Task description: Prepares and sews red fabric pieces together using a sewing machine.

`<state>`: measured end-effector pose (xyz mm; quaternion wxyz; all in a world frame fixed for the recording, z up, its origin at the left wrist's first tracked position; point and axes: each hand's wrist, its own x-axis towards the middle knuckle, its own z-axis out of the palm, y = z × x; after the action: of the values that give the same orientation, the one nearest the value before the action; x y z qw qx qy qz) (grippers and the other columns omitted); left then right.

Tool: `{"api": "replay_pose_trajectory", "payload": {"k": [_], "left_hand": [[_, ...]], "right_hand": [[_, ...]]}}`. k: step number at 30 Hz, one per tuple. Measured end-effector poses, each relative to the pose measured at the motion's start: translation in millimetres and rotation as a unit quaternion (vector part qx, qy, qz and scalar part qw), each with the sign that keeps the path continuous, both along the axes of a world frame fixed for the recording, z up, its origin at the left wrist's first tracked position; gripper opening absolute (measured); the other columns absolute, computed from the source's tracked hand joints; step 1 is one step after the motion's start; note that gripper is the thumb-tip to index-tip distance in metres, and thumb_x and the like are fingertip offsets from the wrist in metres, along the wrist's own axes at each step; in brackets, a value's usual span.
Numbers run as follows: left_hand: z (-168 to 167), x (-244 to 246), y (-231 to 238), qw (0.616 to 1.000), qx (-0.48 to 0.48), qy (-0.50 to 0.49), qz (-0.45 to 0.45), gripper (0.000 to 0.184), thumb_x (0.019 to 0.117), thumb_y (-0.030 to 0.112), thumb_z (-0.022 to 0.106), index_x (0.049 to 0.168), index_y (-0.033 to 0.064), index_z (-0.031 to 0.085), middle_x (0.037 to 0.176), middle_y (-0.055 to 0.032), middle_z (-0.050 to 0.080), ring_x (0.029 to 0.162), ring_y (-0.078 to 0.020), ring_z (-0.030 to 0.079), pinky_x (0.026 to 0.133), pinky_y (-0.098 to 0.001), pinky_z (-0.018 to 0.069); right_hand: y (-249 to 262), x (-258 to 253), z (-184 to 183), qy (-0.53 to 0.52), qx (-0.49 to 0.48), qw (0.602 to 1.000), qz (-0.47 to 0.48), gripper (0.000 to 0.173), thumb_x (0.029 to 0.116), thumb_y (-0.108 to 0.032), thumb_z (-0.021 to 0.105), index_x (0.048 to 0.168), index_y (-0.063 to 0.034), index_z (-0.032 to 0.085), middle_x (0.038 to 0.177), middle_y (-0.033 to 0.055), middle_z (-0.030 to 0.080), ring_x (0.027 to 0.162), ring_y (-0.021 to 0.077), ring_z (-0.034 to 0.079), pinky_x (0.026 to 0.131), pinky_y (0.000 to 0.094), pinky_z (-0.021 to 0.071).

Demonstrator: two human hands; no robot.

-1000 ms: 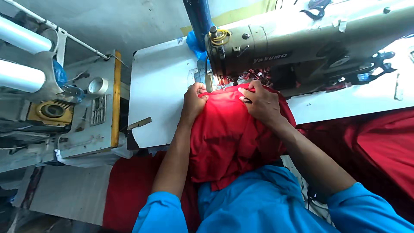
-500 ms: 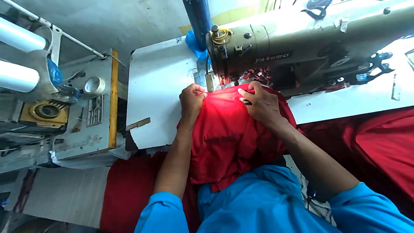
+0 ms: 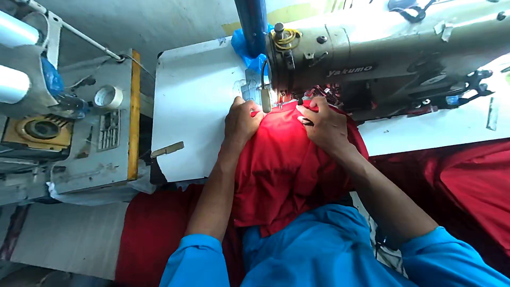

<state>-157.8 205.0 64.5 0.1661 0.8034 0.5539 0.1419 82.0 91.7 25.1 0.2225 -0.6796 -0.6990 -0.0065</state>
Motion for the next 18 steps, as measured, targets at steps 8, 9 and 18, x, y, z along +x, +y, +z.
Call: {"api": "replay_pose_trajectory", "payload": {"k": [8,9,18], "left_hand": [[15,8,29,0.992,-0.098,-0.038,-0.075,0.021,0.0837,0.016,0.078,0.096,0.0045,0.065,0.086,-0.0126,0.067,0.084,-0.0287,0.067,0.077,-0.0535,0.0542],[12,7,33,0.988,-0.109,-0.057,-0.090,0.021,0.0823,0.014,0.078,0.095,0.0043,0.064,0.084,-0.0119,0.066,0.081,-0.0267,0.065,0.075,-0.0514,0.0538],[15,-2,41,0.947,-0.233,-0.185,-0.119,0.034,0.0734,-0.005,0.083,0.099,0.0051,0.063,0.084,-0.0064,0.069,0.076,-0.0142,0.066,0.067,-0.0335,0.0557]], "right_hand": [[0,3,-2,0.011,0.003,1.000,0.005,0.036,0.1003,-0.033,0.063,0.136,-0.0284,0.069,0.133,0.0099,0.057,0.086,0.0263,0.066,0.060,0.0462,0.0536],[-1,2,-1,0.012,0.002,1.000,0.004,0.036,0.1003,-0.033,0.063,0.136,-0.0281,0.069,0.133,0.0102,0.057,0.086,0.0265,0.066,0.059,0.0463,0.0534],[4,2,-2,0.023,-0.002,1.000,0.002,0.034,0.0996,-0.032,0.064,0.133,-0.0284,0.071,0.130,0.0101,0.059,0.085,0.0266,0.067,0.061,0.0461,0.0548]]}}
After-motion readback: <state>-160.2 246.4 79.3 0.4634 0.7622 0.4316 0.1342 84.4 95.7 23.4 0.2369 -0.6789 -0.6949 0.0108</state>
